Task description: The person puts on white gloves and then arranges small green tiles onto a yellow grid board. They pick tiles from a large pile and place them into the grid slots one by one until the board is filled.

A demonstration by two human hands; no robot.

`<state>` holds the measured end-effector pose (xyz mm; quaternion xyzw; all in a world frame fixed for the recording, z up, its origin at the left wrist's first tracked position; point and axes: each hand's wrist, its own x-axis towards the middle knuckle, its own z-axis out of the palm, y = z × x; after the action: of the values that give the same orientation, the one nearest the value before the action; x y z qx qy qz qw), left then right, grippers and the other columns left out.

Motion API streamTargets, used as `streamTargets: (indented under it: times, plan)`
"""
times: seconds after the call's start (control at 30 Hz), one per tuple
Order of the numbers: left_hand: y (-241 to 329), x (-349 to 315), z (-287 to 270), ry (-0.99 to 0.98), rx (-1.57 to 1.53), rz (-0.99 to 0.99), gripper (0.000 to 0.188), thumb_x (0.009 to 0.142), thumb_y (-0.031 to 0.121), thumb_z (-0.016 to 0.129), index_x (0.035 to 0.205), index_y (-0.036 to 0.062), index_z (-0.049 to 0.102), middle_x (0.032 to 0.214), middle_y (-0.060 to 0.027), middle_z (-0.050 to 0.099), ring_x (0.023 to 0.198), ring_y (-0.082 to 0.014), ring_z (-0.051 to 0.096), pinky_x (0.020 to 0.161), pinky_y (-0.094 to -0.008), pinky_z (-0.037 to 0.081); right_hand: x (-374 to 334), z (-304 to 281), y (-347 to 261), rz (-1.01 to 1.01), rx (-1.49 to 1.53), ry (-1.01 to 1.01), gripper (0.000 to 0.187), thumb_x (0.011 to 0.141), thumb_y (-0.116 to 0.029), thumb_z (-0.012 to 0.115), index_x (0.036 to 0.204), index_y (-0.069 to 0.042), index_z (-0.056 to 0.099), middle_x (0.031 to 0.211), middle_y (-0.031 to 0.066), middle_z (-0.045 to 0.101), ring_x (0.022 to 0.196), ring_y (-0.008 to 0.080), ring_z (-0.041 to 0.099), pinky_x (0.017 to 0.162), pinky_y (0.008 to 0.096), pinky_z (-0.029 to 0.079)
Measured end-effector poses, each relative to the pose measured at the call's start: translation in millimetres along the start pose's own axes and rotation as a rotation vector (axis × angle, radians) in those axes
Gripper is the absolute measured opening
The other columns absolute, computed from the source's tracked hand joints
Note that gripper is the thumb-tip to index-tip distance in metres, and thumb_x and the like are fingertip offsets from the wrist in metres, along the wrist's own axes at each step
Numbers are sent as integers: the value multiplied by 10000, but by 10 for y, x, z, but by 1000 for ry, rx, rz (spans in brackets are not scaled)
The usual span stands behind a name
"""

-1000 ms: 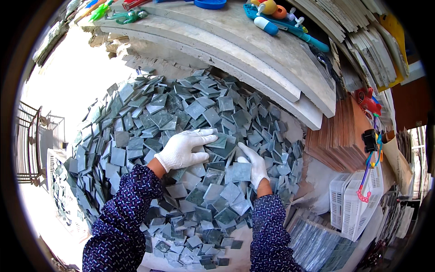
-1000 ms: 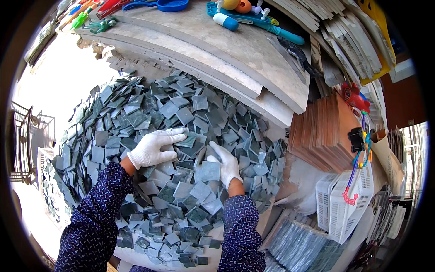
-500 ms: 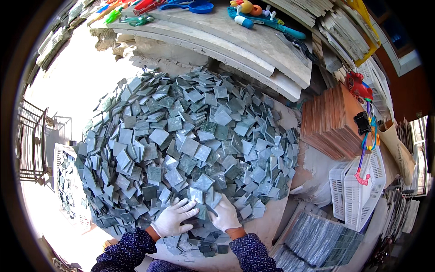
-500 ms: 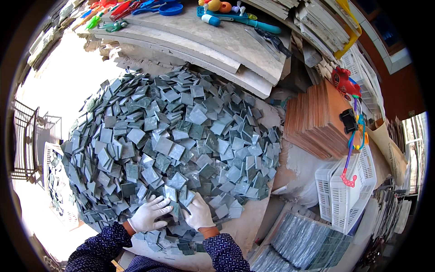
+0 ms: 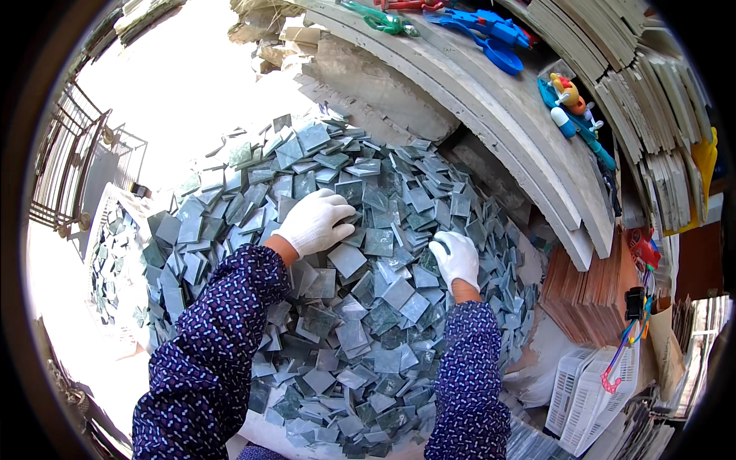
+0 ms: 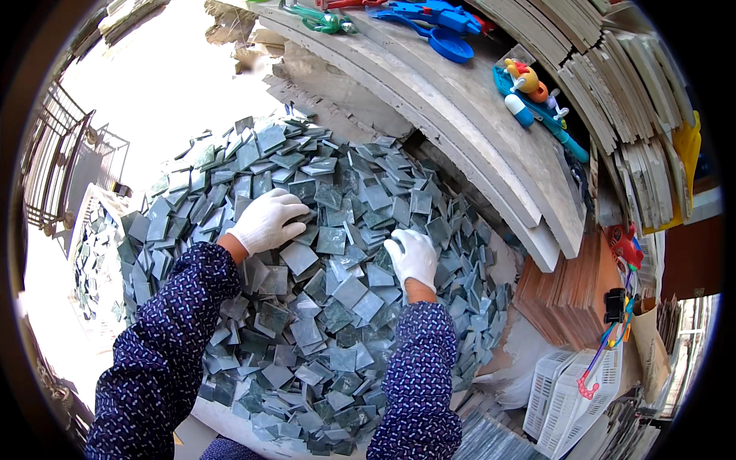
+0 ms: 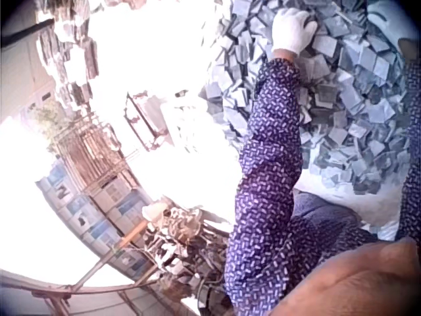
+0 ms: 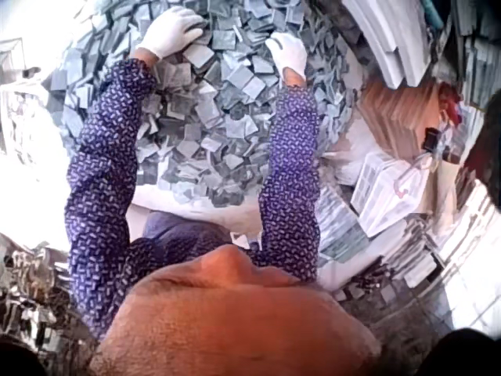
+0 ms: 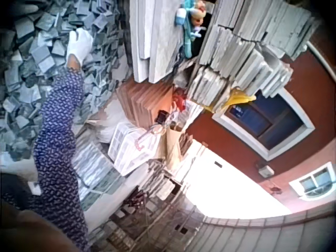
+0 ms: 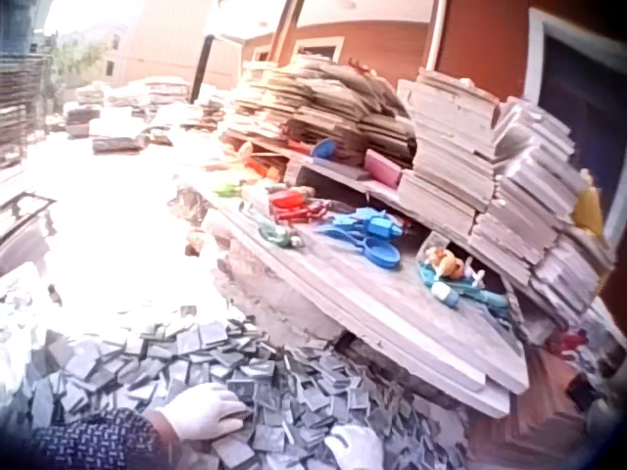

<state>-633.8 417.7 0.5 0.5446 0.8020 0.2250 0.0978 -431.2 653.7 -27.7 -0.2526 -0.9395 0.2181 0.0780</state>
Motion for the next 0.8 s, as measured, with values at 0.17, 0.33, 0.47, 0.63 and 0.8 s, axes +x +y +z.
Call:
streamTargets:
  times: [0.17, 0.33, 0.47, 0.63, 0.8]
  plan:
    - [97, -218, 91, 32, 0, 28, 402, 782, 362, 671, 1095, 110, 650, 1200, -94, 553, 1127, -312, 487, 975, -407, 435, -291, 347, -277, -17, -155, 142, 389, 836, -307, 647, 1134, -58, 630, 1242, 156, 545, 1197, 382, 445, 1021, 436, 369]
    - [301, -388, 128, 75, -17, -33, 477, 716, 423, 704, 1097, 139, 662, 1265, -95, 532, 1226, -316, 444, 1024, -437, 372, -519, 403, -383, -63, -55, 3, 575, 835, -360, 635, 1272, -9, 511, 1318, 213, 508, 1240, 393, 447, 1044, 450, 346]
    - [489, -527, 87, -22, -84, 4, 461, 734, 406, 699, 1126, 167, 660, 1315, -52, 529, 1288, -282, 424, 1043, -477, 343, -768, 311, -481, -132, -29, -59, 651, 791, -385, 671, 1304, -26, 492, 1344, 228, 486, 1246, 384, 449, 1057, 466, 327]
    - [766, -1072, 323, -10, -373, 38, 409, 763, 288, 704, 1149, 159, 661, 1387, -58, 506, 1337, -301, 393, 1061, -475, 350, -1148, 206, -586, -272, 153, -147, 655, 752, -397, 693, 1268, -32, 521, 1303, 189, 525, 1240, 369, 458, 1059, 477, 327]
    - [1145, -1728, 524, -84, -455, 56, 309, 776, 217, 681, 1067, 117, 653, 1390, -69, 503, 1339, -321, 389, 1084, -475, 334, -1671, 105, -735, -341, 102, -203, 712, 650, -455, 757, 1184, -24, 566, 1261, 162, 549, 1214, 373, 468, 1033, 475, 346]
